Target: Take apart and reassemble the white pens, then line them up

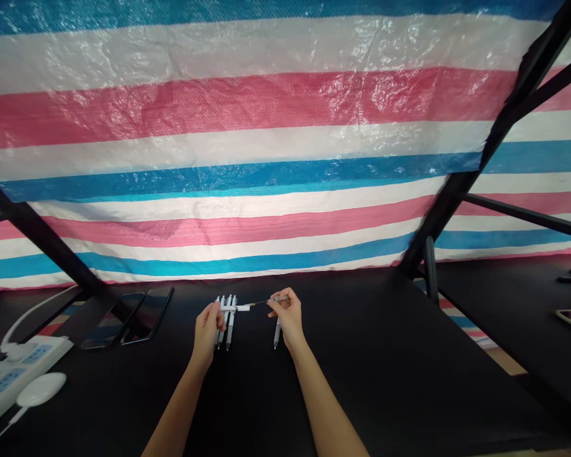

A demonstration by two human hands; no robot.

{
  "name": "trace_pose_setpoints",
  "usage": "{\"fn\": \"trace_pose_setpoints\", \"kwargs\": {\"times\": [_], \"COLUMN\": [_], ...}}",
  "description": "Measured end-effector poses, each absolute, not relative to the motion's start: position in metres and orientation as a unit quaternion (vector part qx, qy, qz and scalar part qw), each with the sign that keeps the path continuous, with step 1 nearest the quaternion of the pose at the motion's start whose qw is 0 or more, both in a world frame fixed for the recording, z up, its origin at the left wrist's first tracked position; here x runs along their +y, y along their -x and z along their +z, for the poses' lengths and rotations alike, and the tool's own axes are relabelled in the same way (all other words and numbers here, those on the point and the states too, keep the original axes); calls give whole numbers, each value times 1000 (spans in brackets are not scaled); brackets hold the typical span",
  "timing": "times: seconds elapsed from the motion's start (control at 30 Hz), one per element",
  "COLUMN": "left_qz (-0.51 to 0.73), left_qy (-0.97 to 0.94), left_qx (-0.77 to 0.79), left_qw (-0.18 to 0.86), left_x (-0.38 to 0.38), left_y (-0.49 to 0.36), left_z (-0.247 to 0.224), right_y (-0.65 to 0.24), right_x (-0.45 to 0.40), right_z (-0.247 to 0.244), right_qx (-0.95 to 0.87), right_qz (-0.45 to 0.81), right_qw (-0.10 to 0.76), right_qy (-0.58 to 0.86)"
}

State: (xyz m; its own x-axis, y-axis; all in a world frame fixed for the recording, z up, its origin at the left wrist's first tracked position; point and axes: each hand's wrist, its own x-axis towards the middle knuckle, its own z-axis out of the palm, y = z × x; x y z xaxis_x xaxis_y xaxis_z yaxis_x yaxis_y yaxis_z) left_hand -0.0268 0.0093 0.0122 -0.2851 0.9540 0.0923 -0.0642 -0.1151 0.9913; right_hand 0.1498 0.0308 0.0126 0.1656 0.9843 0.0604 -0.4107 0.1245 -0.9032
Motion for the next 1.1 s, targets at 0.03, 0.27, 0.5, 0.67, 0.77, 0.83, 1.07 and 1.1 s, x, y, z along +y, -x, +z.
{"fn": "trace_pose_setpoints", "kwargs": {"times": [0.03, 0.27, 0.5, 0.67, 0.77, 0.83, 1.07, 1.1], "left_qz": [610, 618, 628, 620, 615, 611, 595, 588], "left_qy": [-428, -421, -416, -427, -437, -445, -465, -472], "left_qx": [518, 514, 508, 519, 519, 518, 519, 519], "left_qw": [419, 421, 417, 404, 402, 401, 402, 402], "left_x": [10, 10, 8, 10, 10, 9, 7, 8], "left_y": [27, 27, 27, 27, 27, 26, 20, 19], "left_z": [11, 12, 15, 11, 9, 8, 10, 10], "right_y": [-148, -150, -153, -150, -150, -151, -146, -144], "right_x": [31, 31, 30, 30, 30, 31, 29, 29], "right_z": [12, 13, 17, 14, 13, 14, 11, 11], "right_qx": [-369, -358, -349, -355, -351, -350, -384, -391], "right_qz": [530, 522, 518, 518, 514, 514, 534, 538], "right_qw": [655, 662, 666, 663, 666, 667, 641, 634], "right_qy": [392, 402, 408, 408, 410, 411, 396, 394]}}
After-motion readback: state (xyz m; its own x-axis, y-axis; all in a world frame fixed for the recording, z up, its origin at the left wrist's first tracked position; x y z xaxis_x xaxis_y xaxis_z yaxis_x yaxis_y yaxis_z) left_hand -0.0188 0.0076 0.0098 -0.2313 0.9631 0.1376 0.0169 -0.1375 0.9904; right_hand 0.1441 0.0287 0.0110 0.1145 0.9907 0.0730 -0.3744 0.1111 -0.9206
